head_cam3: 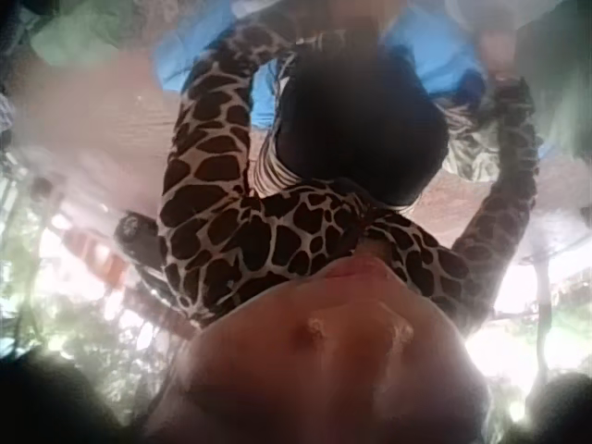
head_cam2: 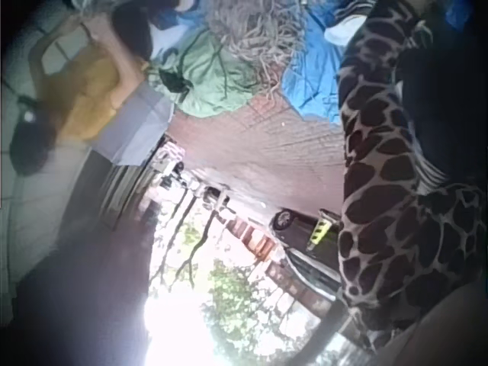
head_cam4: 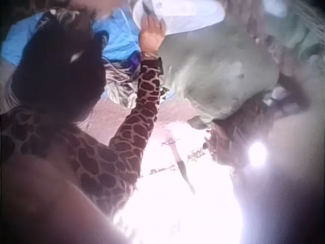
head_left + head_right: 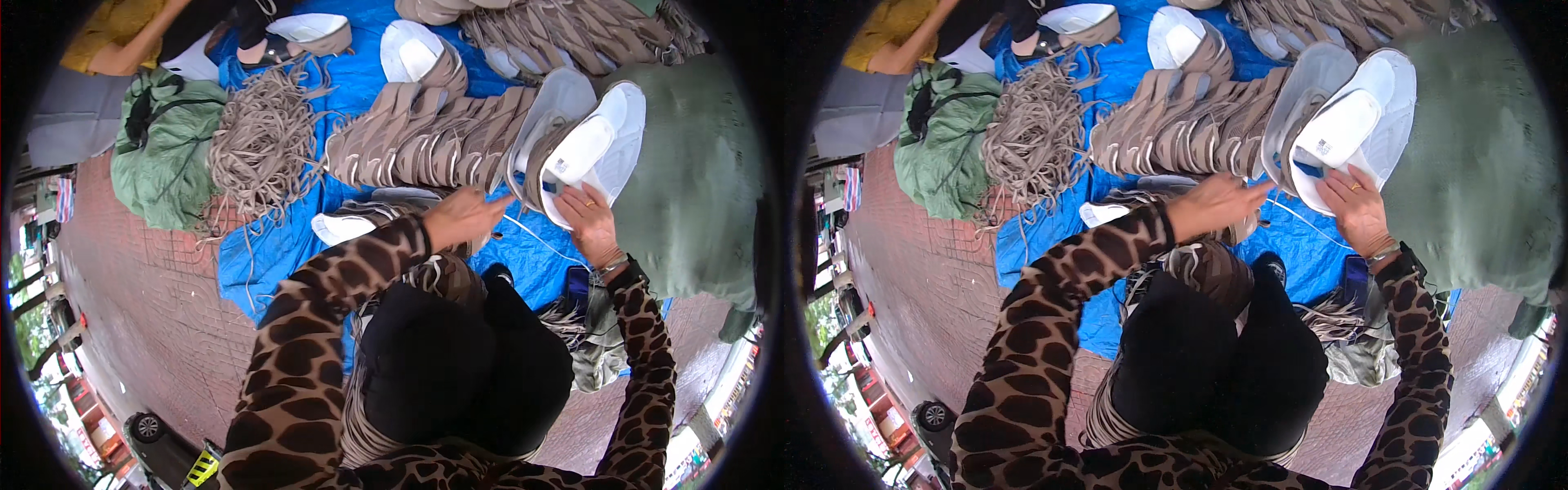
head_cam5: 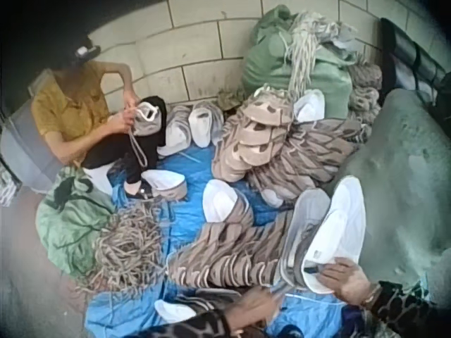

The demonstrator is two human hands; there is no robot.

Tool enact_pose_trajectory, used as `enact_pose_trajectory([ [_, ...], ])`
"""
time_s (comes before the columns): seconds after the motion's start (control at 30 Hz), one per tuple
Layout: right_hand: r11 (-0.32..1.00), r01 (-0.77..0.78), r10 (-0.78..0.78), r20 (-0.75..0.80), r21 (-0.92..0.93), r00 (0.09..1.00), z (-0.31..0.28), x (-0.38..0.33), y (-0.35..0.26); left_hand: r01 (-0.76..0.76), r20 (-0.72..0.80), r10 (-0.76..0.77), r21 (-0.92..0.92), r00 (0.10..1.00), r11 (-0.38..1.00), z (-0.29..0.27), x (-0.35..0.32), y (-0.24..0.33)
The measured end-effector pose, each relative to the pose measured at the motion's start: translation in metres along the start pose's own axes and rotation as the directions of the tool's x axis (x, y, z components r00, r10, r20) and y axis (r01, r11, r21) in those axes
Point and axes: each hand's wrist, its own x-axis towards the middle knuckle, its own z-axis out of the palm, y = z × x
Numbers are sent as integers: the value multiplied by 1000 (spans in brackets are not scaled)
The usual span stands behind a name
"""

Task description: The person sits on a blue tarp on a sidewalk and laces a beige Reebok sneaker. They thread the laces through the eyelets, pull them tight, and tie a knot. Another person is visible in the background performing a similar task.

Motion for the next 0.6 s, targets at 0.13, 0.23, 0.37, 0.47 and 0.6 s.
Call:
enact_pose_trajectory([
  [0.13,989,32,-30,-17,144,999,44,7,9,172,-103,-166,53,981,984,24,11,-37],
  [0.23,943,46,-47,-6,330,999,96,30,11,195,-108,-191,26,976,980,21,-13,-56],
  [0.37,892,-37,17,49,451,999,164,58,24,166,-34,-171,-120,985,979,9,-31,-61],
  [0.47,869,-31,64,-51,493,997,180,60,29,122,-213,-207,-353,955,928,7,-50,-40],
  [0.6,911,-245,271,-32,331,962,161,56,6,194,-48,-260,-540,964,819,12,-102,6],
])
